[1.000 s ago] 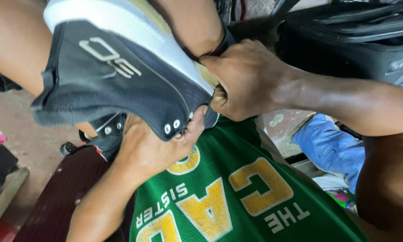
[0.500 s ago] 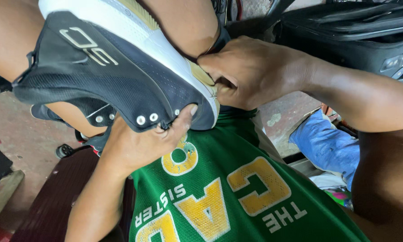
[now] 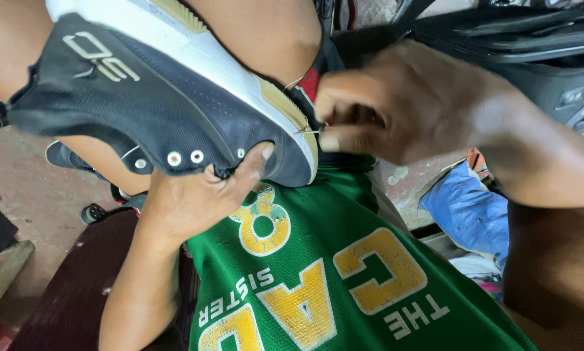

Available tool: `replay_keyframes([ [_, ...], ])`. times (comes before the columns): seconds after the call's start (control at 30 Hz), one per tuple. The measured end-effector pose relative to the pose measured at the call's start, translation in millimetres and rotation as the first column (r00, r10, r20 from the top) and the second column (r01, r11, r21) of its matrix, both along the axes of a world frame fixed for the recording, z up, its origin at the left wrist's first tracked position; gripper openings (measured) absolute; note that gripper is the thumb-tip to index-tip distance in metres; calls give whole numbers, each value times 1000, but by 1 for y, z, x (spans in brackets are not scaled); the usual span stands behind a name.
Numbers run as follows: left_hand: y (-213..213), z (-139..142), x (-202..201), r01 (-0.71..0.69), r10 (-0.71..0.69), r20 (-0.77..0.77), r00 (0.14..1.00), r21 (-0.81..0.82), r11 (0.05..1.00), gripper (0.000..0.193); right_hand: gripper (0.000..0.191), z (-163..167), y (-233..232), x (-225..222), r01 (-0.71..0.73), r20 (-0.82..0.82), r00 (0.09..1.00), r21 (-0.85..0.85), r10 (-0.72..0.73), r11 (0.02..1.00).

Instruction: The person stitches the sole of a black sneaker using a needle and thread. They hold the shoe with one hand and repeatedly push the needle through the sole while pulling the thread tight with the other hand.

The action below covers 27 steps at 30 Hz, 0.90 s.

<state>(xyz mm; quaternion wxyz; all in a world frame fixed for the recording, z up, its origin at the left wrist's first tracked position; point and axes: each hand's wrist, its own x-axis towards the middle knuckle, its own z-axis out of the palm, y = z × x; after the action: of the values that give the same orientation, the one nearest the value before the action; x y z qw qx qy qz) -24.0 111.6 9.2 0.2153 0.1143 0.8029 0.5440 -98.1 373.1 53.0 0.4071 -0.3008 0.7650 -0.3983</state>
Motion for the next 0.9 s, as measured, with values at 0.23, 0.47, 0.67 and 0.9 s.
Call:
replay_keyframes([
  [0.23, -26, 13, -10, -41, 43, 51, 998, -48, 998, 30, 15, -19, 10, 24, 66, -205, 978, 134, -38, 989],
  [0.47, -150, -11, 69, -689, 649, 260, 715, 104, 717, 17, 11, -32, 12, 15, 77, 37, 996, 124, -82, 989],
  [0.67, -199, -16, 89, -675, 631, -298, 717, -525, 519, 17, 16, -47, 6, 9, 67, 148, 987, 11, -68, 998],
  [0.9, -90, 45, 26, -399, 231, -407, 884, -398, 826, 15, 19, -47, -2, 7, 59, 211, 974, 122, -85, 991],
])
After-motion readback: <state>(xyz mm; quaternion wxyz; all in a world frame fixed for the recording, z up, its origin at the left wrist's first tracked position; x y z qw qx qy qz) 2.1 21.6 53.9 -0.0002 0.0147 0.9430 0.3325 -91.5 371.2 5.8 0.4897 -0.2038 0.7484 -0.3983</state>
